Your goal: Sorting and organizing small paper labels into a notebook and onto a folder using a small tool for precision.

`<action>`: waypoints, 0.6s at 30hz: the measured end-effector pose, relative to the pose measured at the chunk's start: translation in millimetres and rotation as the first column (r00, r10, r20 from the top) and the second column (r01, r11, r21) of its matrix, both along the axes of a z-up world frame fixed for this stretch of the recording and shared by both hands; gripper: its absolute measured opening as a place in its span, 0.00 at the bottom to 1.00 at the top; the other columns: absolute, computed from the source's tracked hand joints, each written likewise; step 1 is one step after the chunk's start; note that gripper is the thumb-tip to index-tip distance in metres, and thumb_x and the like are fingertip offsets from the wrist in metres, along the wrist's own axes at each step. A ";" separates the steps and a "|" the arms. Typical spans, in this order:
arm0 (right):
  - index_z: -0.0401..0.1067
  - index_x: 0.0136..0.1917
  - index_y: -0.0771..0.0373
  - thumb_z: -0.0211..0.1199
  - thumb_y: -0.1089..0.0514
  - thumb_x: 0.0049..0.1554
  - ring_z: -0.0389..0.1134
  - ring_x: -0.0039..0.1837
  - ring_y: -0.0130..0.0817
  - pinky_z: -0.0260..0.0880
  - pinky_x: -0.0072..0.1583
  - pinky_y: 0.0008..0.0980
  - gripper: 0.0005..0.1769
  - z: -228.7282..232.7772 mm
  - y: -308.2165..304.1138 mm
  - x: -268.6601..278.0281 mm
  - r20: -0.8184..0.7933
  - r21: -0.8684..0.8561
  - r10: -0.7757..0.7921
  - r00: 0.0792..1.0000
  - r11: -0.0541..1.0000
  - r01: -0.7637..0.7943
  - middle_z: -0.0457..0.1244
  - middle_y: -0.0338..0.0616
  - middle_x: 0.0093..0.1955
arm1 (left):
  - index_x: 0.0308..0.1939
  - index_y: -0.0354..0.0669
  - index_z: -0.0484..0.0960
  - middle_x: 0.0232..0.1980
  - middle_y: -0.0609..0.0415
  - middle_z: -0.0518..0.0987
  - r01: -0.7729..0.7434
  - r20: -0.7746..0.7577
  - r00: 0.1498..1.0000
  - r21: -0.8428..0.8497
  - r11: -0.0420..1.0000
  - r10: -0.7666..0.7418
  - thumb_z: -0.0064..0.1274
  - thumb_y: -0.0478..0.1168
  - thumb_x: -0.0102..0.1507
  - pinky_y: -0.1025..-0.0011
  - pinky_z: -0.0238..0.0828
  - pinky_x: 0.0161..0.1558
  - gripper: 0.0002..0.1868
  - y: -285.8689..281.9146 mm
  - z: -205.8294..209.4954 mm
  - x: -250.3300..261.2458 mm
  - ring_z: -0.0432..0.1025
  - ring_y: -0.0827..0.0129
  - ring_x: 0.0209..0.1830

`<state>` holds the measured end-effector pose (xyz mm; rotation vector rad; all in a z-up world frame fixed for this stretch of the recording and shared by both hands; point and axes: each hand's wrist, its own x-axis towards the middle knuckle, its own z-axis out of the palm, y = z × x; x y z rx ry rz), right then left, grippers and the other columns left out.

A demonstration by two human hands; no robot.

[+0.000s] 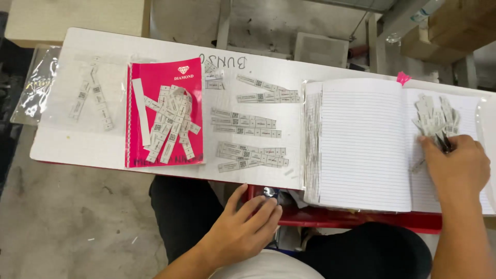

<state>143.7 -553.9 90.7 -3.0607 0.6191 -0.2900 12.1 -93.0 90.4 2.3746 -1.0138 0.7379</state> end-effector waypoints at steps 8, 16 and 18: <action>0.79 0.54 0.72 0.63 0.55 0.72 0.67 0.51 0.57 0.64 0.53 0.47 0.15 -10.9 -11.9 -4.9 0.139 0.130 0.092 0.986 0.985 -0.110 0.69 0.57 0.50 | 0.52 0.41 0.82 0.53 0.52 0.78 -0.009 -0.032 0.999 0.034 0.999 0.010 0.55 0.42 0.68 0.46 0.68 0.61 0.12 11.4 -3.4 6.1 0.73 0.62 0.47; 0.73 0.47 0.69 0.70 0.54 0.68 0.59 0.42 0.41 0.61 0.43 0.42 0.15 9.3 10.7 -0.4 0.144 0.371 -0.075 0.987 0.928 0.016 0.63 0.47 0.42 | 0.51 0.41 0.82 0.52 0.51 0.79 0.003 -0.031 1.000 0.003 1.000 -0.003 0.54 0.42 0.68 0.48 0.69 0.59 0.11 15.2 -1.8 8.0 0.73 0.62 0.46; 0.74 0.46 0.69 0.69 0.53 0.68 0.59 0.43 0.42 0.60 0.46 0.41 0.16 4.9 6.7 -2.5 0.123 0.347 -0.049 0.991 0.938 0.003 0.63 0.47 0.42 | 0.51 0.40 0.82 0.52 0.51 0.78 0.001 -0.029 1.000 0.004 1.000 -0.001 0.55 0.42 0.69 0.49 0.70 0.58 0.11 18.3 3.8 10.0 0.73 0.62 0.46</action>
